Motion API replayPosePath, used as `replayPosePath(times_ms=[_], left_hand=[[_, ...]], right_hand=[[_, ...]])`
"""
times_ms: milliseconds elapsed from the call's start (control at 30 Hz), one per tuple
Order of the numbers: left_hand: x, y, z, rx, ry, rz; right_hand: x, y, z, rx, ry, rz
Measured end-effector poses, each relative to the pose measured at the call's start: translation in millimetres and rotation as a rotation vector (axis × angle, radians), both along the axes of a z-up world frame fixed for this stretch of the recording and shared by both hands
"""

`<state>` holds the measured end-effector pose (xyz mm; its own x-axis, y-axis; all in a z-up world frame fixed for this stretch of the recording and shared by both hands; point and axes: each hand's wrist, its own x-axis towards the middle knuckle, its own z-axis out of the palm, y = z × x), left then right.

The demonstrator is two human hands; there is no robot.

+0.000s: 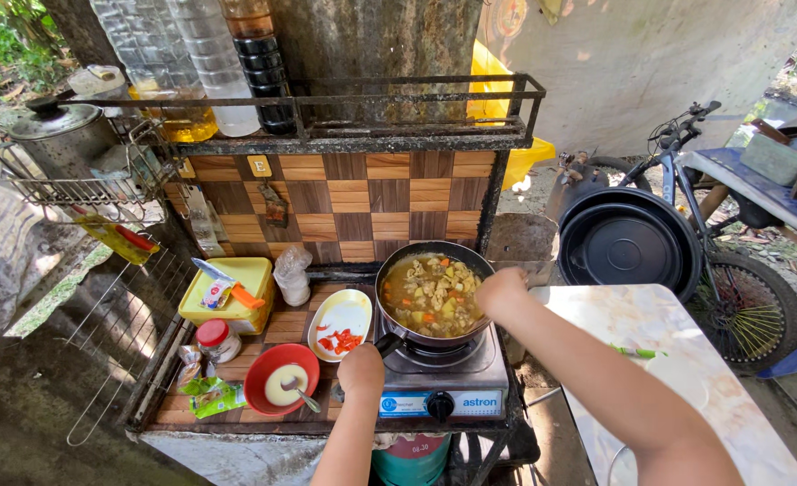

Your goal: The person stirs a pot of food cooking on a portable stove with a wooden spatula, adds ingredients from a small plate and a bowl, and then carries the bowl and a spoon back to an outdoor sink.

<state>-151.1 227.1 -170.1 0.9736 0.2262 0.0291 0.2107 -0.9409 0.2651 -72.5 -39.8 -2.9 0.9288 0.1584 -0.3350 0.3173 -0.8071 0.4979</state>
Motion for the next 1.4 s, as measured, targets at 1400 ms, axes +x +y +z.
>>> replayPosePath(times_ms=[1400], left_hand=[[0, 0, 8, 0.026, 0.063, 0.017]], right_hand=[[99, -50, -90, 0.506, -0.241, -0.359]])
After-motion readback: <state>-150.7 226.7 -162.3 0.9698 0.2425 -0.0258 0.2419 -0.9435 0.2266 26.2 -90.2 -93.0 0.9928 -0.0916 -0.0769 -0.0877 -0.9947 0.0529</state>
